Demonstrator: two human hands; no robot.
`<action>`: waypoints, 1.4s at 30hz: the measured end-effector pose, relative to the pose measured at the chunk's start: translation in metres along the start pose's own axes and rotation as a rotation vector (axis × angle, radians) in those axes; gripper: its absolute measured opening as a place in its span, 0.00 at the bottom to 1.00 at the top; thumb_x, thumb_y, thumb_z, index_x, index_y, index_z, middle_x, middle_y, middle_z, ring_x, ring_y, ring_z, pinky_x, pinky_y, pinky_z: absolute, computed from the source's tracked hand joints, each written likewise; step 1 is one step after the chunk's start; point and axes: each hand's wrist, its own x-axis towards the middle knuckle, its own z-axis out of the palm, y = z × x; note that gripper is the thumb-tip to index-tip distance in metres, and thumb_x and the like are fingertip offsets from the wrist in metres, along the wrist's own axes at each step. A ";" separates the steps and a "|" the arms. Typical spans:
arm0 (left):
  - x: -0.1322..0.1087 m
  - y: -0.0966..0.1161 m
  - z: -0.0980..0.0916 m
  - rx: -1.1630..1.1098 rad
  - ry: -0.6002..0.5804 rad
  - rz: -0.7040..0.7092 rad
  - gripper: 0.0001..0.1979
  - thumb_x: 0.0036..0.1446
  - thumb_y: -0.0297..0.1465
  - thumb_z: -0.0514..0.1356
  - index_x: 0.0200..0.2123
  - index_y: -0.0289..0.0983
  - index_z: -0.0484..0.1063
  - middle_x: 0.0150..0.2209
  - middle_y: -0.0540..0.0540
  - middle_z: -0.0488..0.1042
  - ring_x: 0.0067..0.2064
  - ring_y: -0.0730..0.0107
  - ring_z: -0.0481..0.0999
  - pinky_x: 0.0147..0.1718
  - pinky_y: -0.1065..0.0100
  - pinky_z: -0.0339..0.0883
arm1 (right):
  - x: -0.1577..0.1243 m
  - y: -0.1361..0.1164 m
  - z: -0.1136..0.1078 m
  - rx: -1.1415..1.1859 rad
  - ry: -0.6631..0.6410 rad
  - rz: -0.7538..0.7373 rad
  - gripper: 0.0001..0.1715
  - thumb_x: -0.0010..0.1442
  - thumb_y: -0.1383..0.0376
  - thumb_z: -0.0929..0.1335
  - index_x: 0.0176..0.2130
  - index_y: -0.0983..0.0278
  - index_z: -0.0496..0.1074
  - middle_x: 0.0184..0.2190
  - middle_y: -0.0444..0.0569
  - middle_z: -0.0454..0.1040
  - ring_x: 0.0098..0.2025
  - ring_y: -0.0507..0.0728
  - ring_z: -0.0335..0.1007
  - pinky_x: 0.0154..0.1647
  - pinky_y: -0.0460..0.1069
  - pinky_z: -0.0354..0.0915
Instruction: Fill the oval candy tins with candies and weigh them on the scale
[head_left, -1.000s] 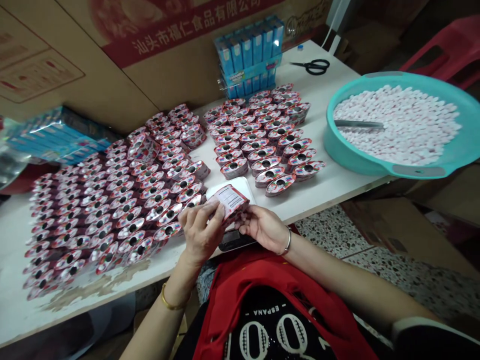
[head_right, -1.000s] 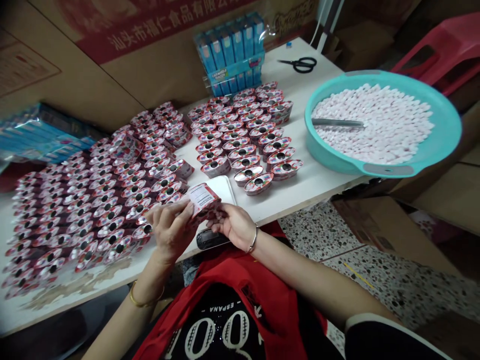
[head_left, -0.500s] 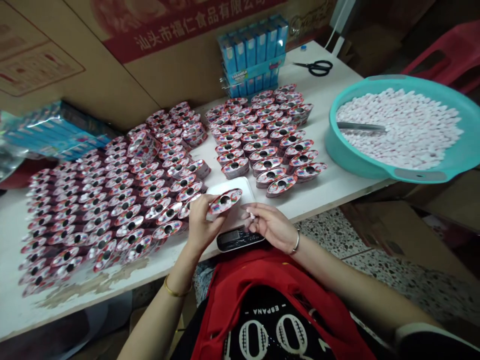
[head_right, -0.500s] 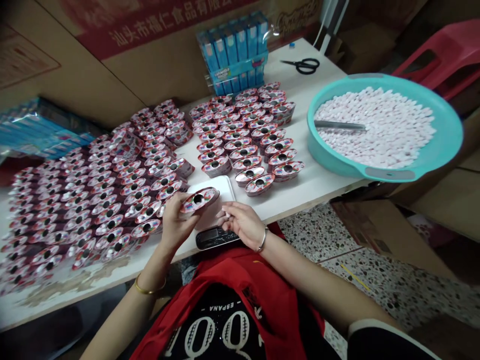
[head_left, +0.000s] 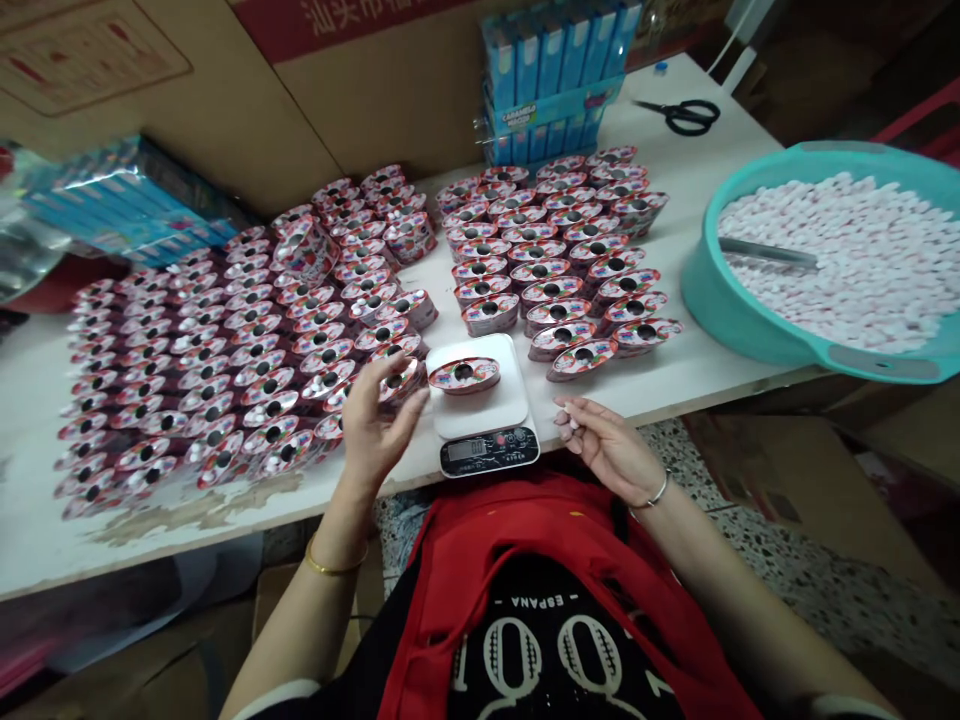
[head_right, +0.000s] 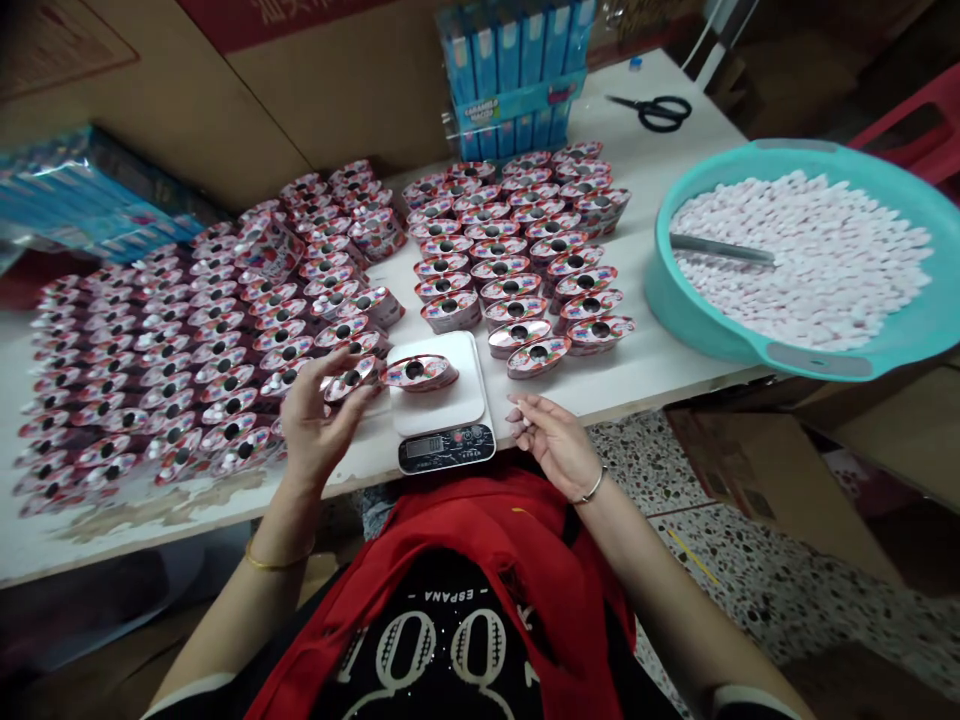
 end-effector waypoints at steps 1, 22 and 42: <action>-0.001 -0.002 -0.005 0.021 0.051 -0.019 0.19 0.57 0.34 0.61 0.52 0.39 0.67 0.44 0.44 0.74 0.45 0.66 0.74 0.48 0.62 0.68 | -0.001 0.000 -0.001 0.000 0.009 0.003 0.16 0.48 0.64 0.76 0.38 0.66 0.75 0.29 0.45 0.73 0.28 0.47 0.66 0.25 0.42 0.61; -0.012 -0.016 -0.017 0.136 0.082 -0.020 0.11 0.60 0.35 0.57 0.45 0.39 0.71 0.40 0.45 0.75 0.43 0.66 0.73 0.45 0.63 0.65 | -0.008 -0.005 0.031 -0.155 -0.062 -0.051 0.16 0.49 0.62 0.75 0.38 0.66 0.73 0.27 0.43 0.71 0.24 0.45 0.62 0.19 0.40 0.55; 0.257 0.121 0.202 -0.098 -0.238 0.259 0.14 0.57 0.35 0.60 0.46 0.35 0.68 0.43 0.42 0.74 0.44 0.63 0.73 0.43 0.64 0.66 | 0.044 0.001 -0.033 0.057 0.069 -0.194 0.34 0.34 0.44 0.77 0.30 0.67 0.71 0.20 0.42 0.69 0.15 0.45 0.58 0.10 0.40 0.43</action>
